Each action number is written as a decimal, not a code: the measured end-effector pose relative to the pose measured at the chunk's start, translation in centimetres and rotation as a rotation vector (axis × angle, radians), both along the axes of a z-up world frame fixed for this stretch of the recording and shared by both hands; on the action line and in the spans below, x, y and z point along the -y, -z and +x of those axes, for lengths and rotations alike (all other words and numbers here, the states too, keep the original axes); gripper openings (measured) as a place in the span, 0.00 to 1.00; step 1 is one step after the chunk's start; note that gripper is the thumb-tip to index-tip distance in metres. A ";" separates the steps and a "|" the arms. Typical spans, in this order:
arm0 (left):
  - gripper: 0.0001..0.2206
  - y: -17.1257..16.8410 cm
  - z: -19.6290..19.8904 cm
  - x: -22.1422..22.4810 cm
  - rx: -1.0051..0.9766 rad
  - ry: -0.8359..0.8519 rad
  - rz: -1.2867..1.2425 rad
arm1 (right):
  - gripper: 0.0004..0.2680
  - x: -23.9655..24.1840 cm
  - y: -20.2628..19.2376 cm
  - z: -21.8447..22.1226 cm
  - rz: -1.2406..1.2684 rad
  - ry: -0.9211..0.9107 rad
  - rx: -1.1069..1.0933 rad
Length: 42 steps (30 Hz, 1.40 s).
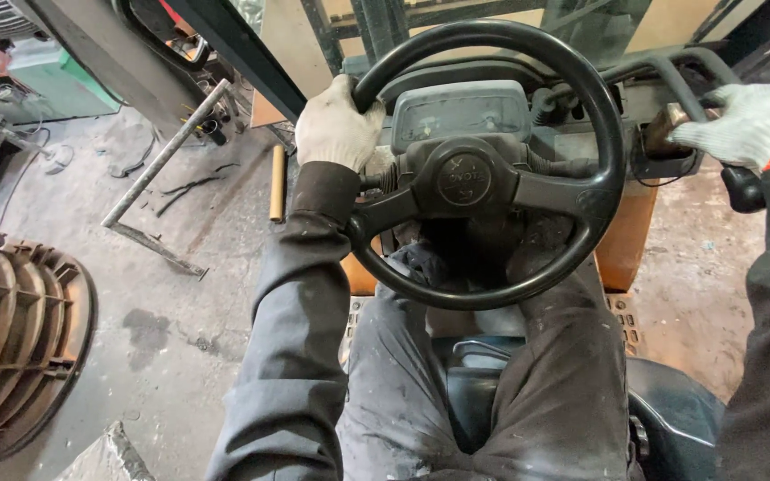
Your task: Operating a forklift by steering and using hydraulic control levers.
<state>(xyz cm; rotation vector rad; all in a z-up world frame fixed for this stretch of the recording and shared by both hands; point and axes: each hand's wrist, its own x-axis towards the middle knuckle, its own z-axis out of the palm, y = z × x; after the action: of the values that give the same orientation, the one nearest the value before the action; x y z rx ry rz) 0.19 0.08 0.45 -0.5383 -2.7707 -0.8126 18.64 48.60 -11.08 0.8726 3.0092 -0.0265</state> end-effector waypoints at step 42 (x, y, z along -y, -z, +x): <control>0.17 1.2 -1.1 0.8 -0.174 -0.014 -0.065 | 0.17 12.6 -11.6 3.6 -0.078 0.184 -0.033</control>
<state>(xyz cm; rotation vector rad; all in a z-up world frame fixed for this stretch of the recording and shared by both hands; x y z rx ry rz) -0.91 -0.73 -0.74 -0.5720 -2.6448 -0.6421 22.27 36.00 0.47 1.1485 2.9236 -0.1594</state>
